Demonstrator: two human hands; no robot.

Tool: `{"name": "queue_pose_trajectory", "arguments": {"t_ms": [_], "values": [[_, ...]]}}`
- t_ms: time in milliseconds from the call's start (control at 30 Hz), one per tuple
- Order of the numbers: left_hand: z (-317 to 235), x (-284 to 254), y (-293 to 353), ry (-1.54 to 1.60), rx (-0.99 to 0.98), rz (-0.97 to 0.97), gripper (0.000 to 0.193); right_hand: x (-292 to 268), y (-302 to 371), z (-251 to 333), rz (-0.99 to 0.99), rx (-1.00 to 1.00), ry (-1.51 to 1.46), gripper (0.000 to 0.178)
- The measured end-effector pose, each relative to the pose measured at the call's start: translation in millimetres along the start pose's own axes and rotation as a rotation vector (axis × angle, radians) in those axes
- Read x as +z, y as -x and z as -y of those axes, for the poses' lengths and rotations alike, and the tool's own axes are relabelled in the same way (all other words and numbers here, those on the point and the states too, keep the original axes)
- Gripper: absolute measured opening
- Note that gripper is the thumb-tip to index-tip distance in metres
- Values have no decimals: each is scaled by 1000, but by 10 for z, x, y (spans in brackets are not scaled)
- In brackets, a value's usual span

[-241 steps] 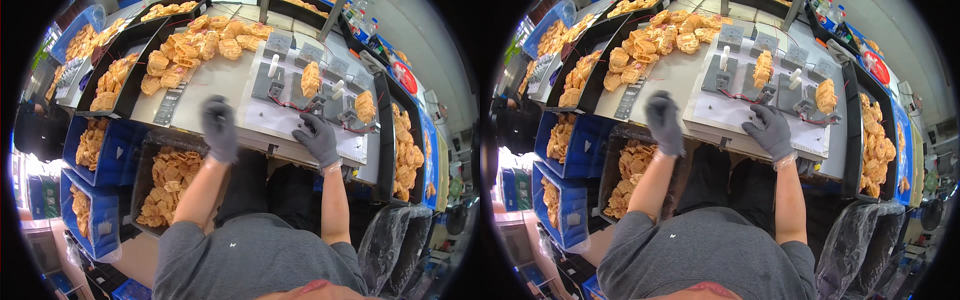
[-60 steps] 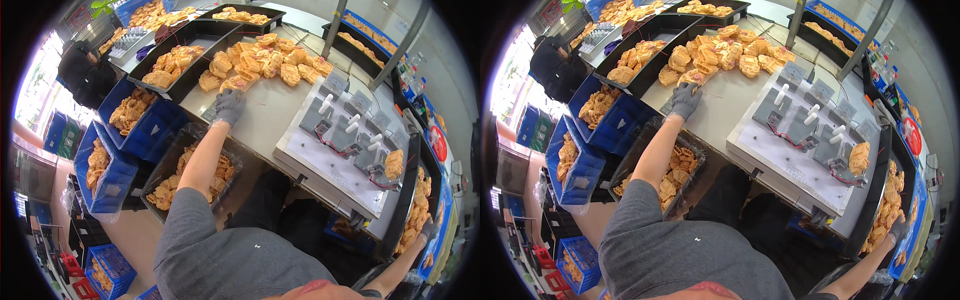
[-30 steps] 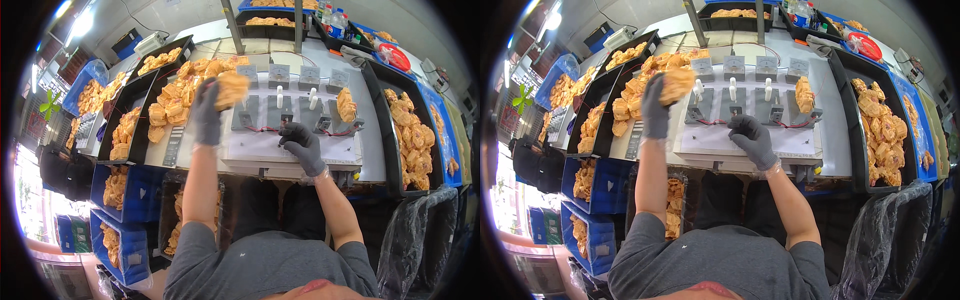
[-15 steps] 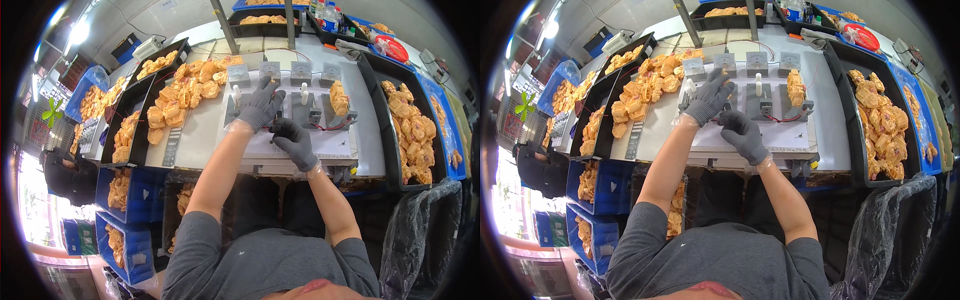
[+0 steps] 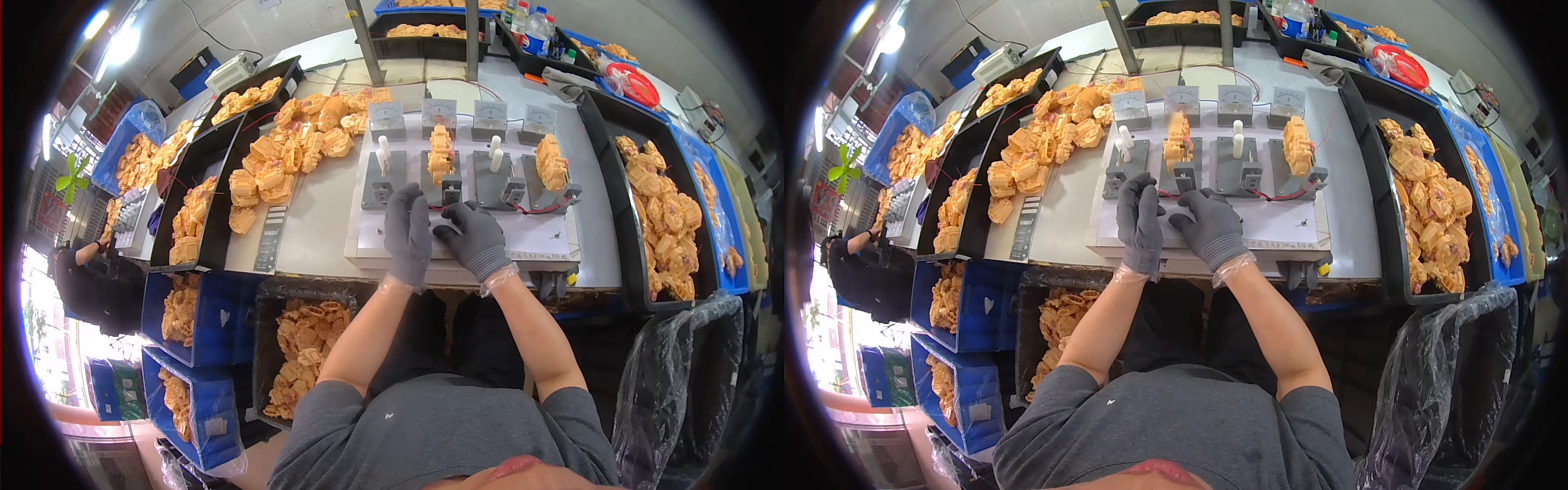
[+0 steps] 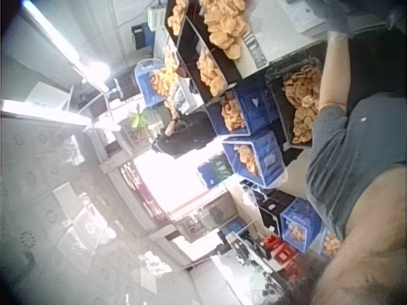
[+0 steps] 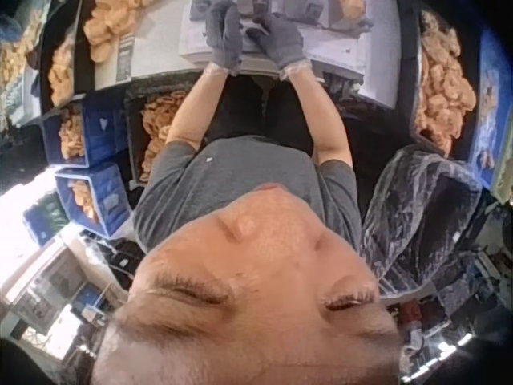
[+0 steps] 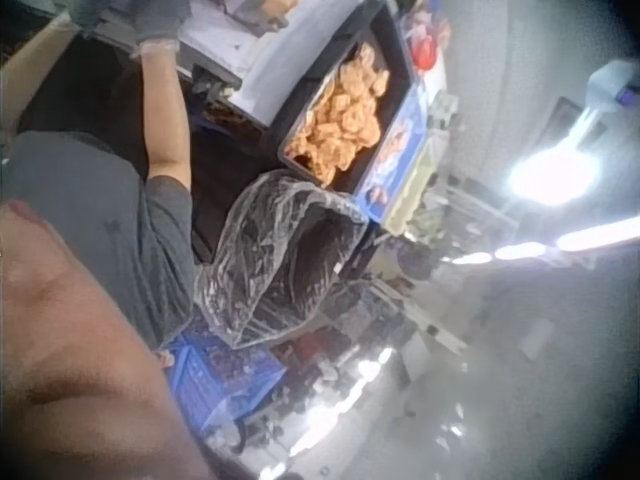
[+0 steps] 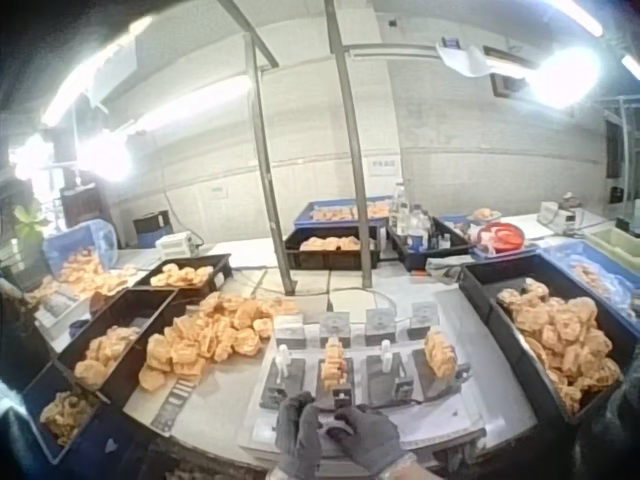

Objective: Assemble toy tank parts by placing them into an assembly jig.

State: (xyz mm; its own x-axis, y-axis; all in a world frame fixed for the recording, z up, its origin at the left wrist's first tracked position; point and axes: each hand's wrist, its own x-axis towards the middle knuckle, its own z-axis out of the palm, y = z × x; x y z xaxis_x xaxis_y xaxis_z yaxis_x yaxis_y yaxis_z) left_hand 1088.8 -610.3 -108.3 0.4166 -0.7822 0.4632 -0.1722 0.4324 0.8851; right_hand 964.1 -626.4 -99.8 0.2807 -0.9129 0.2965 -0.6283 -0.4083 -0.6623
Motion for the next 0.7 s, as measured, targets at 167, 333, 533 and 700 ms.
{"name": "queue_pose_trajectory", "arguments": {"t_ms": [167, 333, 533, 700], "values": [[-15, -19, -42, 87, -192, 13, 25, -387, 236, -228, -105, -67, -166, 21], [14, -15, -64, 135, -203, -24, 25, -909, 466, -866, -448, -1, 269, 13], [19, 4, -58, 161, -220, -37, 23, -866, 516, -1109, -537, 15, 189, 12], [57, -5, -65, 157, -213, -33, 22, -874, 516, -1115, -548, -39, 110, 11]]}}
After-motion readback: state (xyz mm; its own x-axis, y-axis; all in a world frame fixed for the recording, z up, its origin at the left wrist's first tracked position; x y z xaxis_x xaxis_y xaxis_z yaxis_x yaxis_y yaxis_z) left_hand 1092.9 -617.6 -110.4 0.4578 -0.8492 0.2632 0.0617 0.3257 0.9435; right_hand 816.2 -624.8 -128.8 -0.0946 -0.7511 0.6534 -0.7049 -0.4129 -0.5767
